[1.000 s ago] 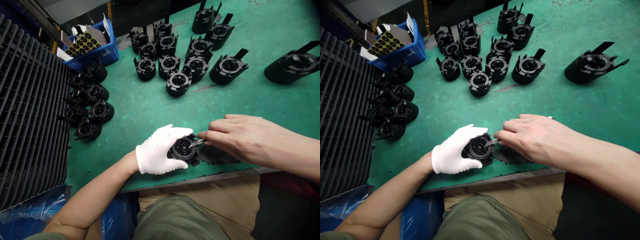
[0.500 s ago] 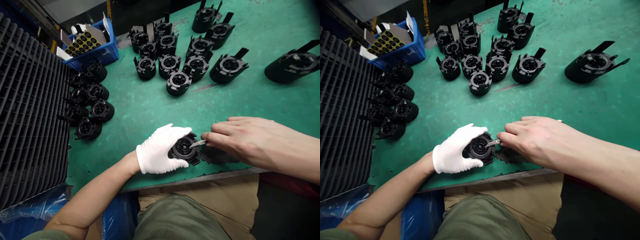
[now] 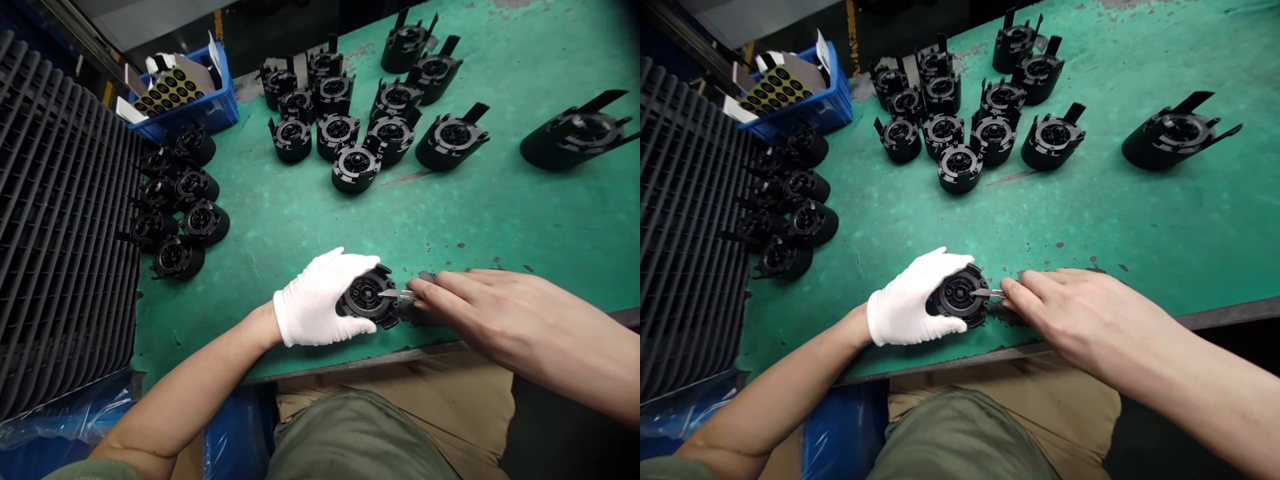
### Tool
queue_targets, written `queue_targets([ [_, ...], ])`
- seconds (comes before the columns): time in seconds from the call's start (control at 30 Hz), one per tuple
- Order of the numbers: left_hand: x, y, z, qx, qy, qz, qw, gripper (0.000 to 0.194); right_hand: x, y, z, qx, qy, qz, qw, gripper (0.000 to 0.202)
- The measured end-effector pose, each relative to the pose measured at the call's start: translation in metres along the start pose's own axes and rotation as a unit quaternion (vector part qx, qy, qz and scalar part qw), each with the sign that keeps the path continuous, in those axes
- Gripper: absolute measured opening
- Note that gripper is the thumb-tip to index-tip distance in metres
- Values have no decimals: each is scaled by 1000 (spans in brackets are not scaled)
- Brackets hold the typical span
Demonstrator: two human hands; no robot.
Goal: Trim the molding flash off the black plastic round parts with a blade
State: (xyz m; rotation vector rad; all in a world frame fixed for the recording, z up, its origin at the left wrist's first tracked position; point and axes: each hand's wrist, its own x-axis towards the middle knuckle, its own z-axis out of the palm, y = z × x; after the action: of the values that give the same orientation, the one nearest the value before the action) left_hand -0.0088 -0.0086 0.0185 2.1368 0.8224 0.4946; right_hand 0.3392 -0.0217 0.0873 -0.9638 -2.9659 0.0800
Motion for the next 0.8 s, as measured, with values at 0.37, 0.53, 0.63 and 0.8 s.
queue_targets([
  [0.37, 4, 2, -1, -4, 3, -7, 1000, 102, -8, -8, 8, 4, 84, -24, 996, 40],
  [0.53, 5, 3, -2, -4, -2, -13, 1000, 103, -9, -2, 12, 7, 108, 28, 994, 30],
  [0.63, 4, 3, -3, -9, -5, -16, 1000, 102, -5, -3, 12, 43, 96, 51, 993, 32],
  [0.8, 4, 3, -3, -15, -2, -4, 1000, 100, 0, -6, 18, 60, 88, 49, 993, 32],
])
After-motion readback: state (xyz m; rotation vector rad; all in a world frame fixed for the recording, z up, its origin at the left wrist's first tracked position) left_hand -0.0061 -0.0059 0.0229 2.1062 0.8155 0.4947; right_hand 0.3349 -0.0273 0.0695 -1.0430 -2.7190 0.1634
